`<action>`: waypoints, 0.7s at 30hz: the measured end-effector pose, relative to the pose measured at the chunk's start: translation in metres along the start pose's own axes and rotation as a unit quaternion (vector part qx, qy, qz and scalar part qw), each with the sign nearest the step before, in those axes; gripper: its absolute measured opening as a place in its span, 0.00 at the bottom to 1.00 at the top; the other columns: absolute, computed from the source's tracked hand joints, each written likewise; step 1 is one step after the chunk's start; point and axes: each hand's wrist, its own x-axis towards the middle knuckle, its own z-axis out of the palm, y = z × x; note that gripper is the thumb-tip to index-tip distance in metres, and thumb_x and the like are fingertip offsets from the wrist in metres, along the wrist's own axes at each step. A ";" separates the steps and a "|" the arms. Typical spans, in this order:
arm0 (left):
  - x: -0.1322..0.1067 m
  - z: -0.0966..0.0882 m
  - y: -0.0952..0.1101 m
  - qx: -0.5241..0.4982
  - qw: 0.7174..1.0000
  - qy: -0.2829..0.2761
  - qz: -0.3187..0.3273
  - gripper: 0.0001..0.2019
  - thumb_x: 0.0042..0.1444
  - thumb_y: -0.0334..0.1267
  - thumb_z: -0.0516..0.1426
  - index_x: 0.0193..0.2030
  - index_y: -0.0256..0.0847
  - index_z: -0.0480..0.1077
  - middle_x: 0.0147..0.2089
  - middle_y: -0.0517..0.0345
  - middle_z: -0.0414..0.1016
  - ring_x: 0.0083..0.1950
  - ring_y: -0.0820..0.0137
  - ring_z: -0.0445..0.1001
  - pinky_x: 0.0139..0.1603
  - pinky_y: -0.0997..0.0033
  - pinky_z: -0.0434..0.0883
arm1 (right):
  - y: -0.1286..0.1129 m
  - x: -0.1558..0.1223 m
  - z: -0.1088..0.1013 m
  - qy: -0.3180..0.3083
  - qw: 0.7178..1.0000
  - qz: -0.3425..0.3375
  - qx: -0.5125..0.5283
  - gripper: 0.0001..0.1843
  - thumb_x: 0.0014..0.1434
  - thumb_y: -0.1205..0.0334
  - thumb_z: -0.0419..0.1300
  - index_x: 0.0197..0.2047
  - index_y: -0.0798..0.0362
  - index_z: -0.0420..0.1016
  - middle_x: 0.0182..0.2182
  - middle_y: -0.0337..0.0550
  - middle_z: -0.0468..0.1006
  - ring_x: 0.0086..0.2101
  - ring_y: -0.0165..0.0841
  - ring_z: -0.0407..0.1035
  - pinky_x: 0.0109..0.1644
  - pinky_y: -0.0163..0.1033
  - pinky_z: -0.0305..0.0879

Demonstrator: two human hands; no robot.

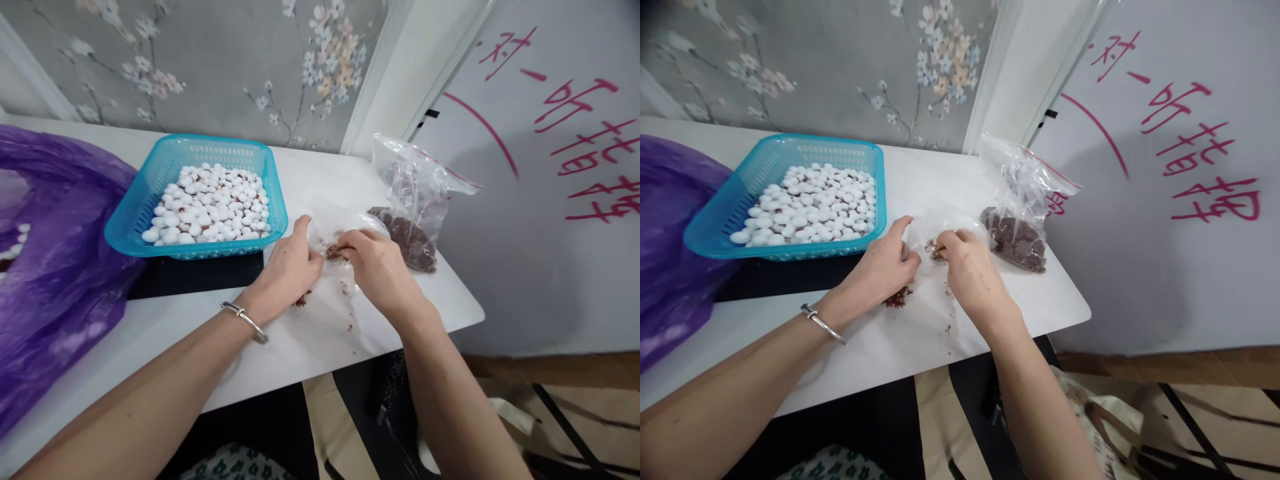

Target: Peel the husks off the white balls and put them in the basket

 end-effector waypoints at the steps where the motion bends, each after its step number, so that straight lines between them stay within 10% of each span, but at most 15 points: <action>1: 0.000 0.001 -0.002 0.006 1.000 0.007 0.010 0.29 0.53 0.30 0.49 0.63 0.35 0.52 0.23 0.61 0.69 0.26 0.65 0.70 0.29 0.69 0.66 | -0.006 -0.004 -0.003 0.010 1.000 -0.001 0.014 0.13 0.61 0.72 0.49 0.40 0.55 0.73 0.36 0.45 0.73 0.35 0.33 0.67 0.39 0.36 0.60; 12: 0.002 0.002 -0.007 0.046 0.998 0.040 0.032 0.24 0.57 0.34 0.50 0.62 0.35 0.55 0.27 0.56 0.74 0.31 0.63 0.74 0.33 0.67 0.68 | -0.056 -0.046 0.048 -0.030 0.993 0.043 0.102 0.15 0.61 0.74 0.49 0.43 0.55 0.74 0.38 0.47 0.74 0.38 0.35 0.69 0.42 0.38 0.66; 21: -0.003 0.001 -0.004 0.032 0.998 0.029 0.043 0.21 0.59 0.37 0.50 0.59 0.36 0.60 0.27 0.54 0.76 0.30 0.61 0.75 0.30 0.68 0.67 | -0.031 -0.033 0.000 0.061 0.997 0.036 0.021 0.14 0.59 0.73 0.50 0.41 0.54 0.76 0.33 0.42 0.78 0.31 0.30 0.71 0.37 0.32 0.63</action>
